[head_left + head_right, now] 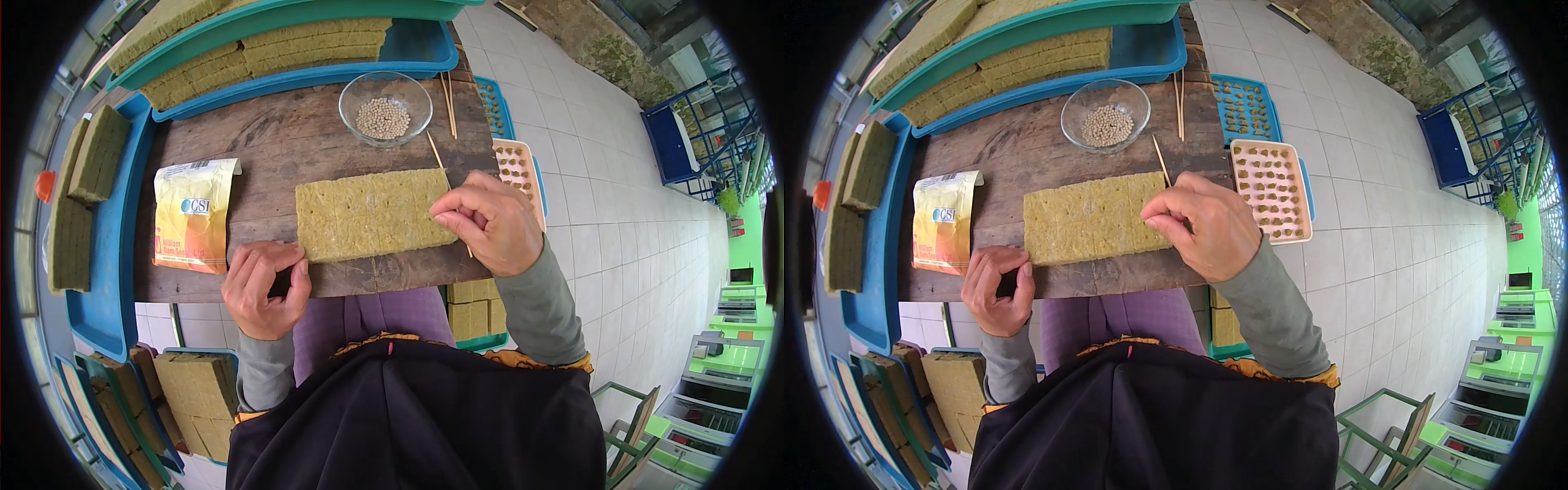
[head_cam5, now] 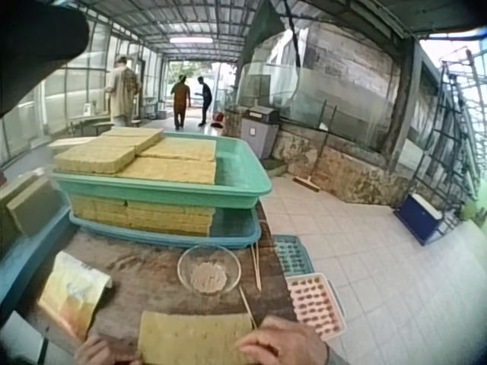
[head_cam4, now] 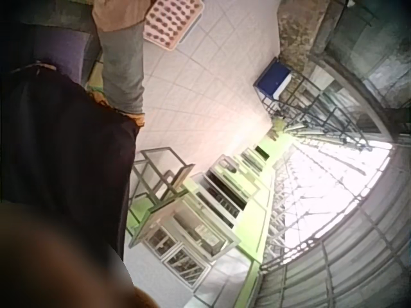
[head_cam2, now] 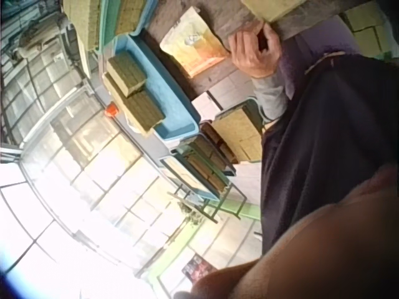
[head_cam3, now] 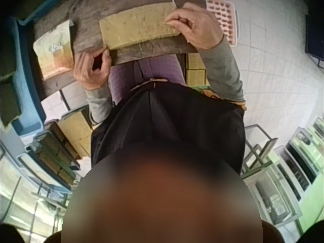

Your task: Sowing seeds into rockwool growth medium slabs using a wooden skewer to create holes and then manually placing seeds into them.

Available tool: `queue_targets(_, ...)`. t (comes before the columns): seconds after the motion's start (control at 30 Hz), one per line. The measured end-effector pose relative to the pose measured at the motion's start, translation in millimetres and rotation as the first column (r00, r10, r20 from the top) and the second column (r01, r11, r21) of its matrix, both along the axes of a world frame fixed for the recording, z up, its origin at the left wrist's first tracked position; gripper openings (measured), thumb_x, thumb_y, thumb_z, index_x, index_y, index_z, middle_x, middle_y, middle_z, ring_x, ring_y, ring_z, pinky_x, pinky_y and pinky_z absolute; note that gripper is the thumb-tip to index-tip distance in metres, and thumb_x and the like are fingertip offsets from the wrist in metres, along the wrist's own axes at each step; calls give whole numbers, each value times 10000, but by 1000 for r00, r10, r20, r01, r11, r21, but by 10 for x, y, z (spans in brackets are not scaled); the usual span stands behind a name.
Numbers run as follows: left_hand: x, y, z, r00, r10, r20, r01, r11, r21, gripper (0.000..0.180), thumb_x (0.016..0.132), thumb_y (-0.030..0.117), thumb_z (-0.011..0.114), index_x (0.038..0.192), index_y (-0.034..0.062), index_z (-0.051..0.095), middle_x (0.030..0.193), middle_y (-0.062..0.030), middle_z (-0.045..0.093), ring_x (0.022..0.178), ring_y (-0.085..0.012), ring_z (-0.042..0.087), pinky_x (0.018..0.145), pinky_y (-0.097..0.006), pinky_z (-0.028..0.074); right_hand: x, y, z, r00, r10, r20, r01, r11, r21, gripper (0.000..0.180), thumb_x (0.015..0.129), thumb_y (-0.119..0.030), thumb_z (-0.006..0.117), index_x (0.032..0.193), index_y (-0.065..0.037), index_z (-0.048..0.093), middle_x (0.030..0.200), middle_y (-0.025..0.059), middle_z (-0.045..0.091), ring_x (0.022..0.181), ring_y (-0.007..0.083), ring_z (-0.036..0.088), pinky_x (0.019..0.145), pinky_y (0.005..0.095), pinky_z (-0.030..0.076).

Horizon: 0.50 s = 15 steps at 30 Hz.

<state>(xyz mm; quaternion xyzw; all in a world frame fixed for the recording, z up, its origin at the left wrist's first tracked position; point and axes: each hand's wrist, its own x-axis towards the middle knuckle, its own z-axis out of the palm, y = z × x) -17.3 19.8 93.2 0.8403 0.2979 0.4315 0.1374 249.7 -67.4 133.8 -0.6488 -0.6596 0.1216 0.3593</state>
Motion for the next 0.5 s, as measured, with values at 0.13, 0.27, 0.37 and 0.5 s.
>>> queue_targets(0.13, 2, -2, -6, 1000, 6, 0, -6, 1000, 5, 130, 698, -51, 681, 814, -3, 650, 786, -118, 676, 756, -289, 647, 704, -357, 512, -23, 3, 4, 1000, 12, 16, -11, 998, -56, 61, 810, -78, 697, 869, -65, 699, 757, 73, 571, 659, 239, 590, 593, 345, 470)
queue_targets(0.27, 2, 2, 4, 1000, 5, -5, -5, 1000, 3, 135, 694, -57, 682, 813, -3, 648, 786, -118, 676, 754, -290, 646, 703, -357, 512, -23, 11, 7, 999, 30, 36, -28, 998, -63, 64, 807, -70, 700, 870, -59, 698, 761, 76, 575, 651, 239, 591, 591, 342, 472)
queue_targets(0.37, 6, 14, -7, 1000, 22, 1, -22, 999, 30, 140, 677, -18, 706, 796, 35, 655, 771, -81, 684, 731, -262, 643, 673, -345, 522, -30, 3, 37, 998, 32, -47, -36, 995, -90, 115, 802, -36, 691, 916, -43, 684, 746, 67, 564, 617, 195, 575, 571, 317, 464)
queue_targets(0.5, 7, 13, -11, 1000, 24, 2, -24, 999, 29, 143, 673, -21, 706, 795, 32, 654, 769, -84, 683, 731, -264, 642, 674, -344, 521, -19, 33, 22, 979, -9, -204, -21, 990, -142, 212, 818, 10, 679, 1023, -36, 658, 775, -19, 523, 626, 53, 465, 550, 211, 401)
